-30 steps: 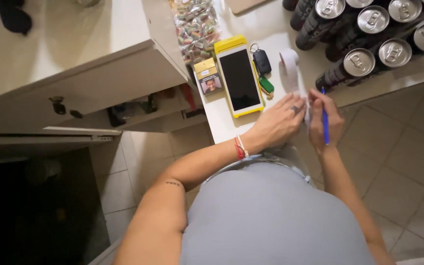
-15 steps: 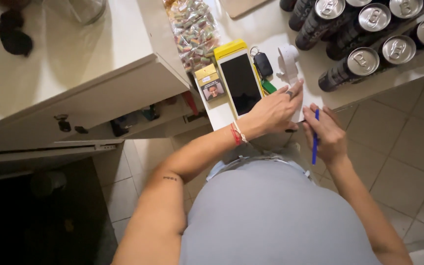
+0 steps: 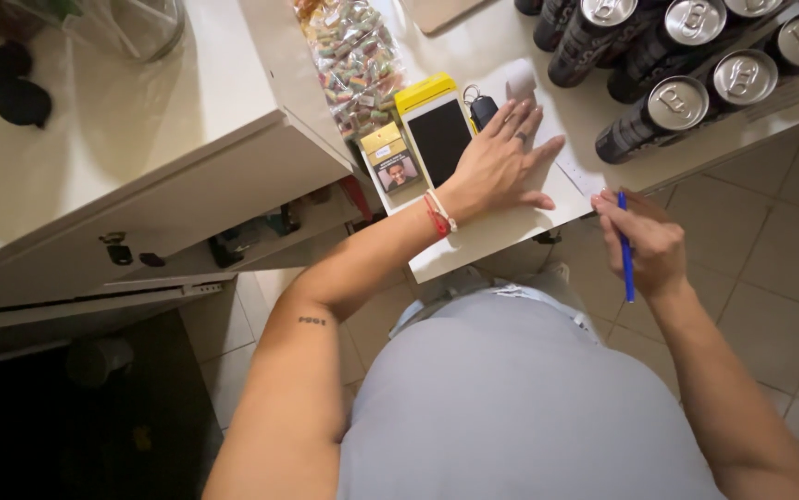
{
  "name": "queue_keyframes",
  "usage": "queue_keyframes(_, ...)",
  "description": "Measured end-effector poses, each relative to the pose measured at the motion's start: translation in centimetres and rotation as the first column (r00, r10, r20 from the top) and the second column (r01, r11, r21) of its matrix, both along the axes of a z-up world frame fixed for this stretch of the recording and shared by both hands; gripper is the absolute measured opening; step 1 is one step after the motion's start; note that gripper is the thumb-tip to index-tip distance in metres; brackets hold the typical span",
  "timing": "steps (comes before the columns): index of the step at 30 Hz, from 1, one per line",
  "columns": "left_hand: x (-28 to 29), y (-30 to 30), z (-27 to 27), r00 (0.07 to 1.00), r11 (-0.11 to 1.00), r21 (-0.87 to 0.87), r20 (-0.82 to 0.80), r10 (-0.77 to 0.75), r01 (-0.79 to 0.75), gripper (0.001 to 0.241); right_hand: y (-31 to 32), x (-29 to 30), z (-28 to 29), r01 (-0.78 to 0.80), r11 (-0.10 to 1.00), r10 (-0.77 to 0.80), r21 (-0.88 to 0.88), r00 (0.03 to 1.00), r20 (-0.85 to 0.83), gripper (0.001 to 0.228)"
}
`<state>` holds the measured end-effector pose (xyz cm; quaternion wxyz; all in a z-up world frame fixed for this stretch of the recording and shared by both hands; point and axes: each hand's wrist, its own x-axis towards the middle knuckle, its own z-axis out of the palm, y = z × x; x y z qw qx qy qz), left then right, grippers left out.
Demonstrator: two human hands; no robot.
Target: Writing on a label strip and applying individual labels to the tops of a pack of beverage cans on a counter.
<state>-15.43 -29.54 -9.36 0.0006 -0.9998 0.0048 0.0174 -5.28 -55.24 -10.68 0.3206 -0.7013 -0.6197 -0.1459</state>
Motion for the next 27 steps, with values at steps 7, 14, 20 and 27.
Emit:
queue_keyframes(7,-2.1,-4.7,-0.5,0.977,0.99,0.023,0.16,-0.141,0.139,0.107,-0.1,0.0,0.4,0.058,0.998,-0.059,-0.025,0.998,-0.029,0.018)
queue_keyframes(14,-3.4,-5.7,-0.8,0.984,0.999,-0.008,0.173,-0.036,0.038,0.09,0.3,0.0,0.6,0.05,0.997,-0.052,-0.063,0.998,-0.03,0.023)
queue_keyframes(20,-3.4,-4.7,-0.6,0.973,0.999,-0.007,0.228,0.04,-0.039,0.095,2.0,-0.2,1.7,-0.035,0.999,0.031,-0.036,0.993,-0.11,0.021)
queue_keyframes(27,-4.0,-5.1,-0.5,0.966,0.997,-0.021,0.247,0.077,-0.074,0.09,5.5,-1.3,5.0,0.023,0.998,0.005,0.053,0.882,-0.472,0.042)
